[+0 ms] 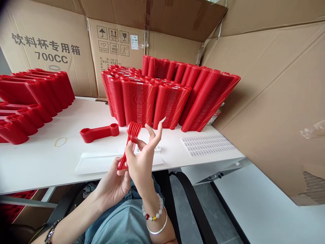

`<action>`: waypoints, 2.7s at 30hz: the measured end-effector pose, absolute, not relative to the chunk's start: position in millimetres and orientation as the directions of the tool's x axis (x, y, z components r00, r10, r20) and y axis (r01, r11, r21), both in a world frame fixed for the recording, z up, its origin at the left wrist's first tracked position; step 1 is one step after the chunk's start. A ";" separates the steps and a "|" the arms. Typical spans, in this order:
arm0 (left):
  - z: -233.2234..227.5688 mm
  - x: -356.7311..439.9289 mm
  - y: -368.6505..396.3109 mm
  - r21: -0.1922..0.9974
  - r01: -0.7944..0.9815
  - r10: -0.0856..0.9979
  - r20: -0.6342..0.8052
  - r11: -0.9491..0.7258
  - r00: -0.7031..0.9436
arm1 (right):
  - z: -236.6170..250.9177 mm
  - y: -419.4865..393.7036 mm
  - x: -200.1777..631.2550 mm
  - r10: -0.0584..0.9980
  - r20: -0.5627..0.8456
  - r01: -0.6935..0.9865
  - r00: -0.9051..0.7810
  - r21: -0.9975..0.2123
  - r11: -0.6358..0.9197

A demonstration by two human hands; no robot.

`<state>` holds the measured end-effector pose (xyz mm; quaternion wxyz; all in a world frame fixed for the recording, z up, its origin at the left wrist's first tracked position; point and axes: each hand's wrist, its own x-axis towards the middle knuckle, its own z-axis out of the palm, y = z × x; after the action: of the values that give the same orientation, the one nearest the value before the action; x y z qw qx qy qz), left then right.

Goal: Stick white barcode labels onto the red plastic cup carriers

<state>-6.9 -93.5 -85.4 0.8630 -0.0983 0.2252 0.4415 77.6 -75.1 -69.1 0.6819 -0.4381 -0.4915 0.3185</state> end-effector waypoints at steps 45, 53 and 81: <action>-82.5 -46.0 -71.9 0.994 -0.048 0.986 0.102 -0.097 0.129 | -47.7 -95.2 105.4 0.797 0.581 0.625 0.163 -0.686 0.373; -82.9 -46.5 -74.5 0.987 0.016 0.982 0.154 -0.157 0.113 | -52.0 -88.5 102.9 0.831 0.522 0.614 0.193 -0.724 0.313; -83.9 -43.7 -76.9 0.955 0.205 0.974 0.193 -0.214 0.117 | -56.6 -81.2 110.3 0.884 0.450 0.575 0.125 -0.759 0.305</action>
<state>-43.7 -76.9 -83.9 0.4119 0.6235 0.4726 0.4671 110.3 -81.2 -56.6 0.4895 -0.5681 -0.6425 0.1578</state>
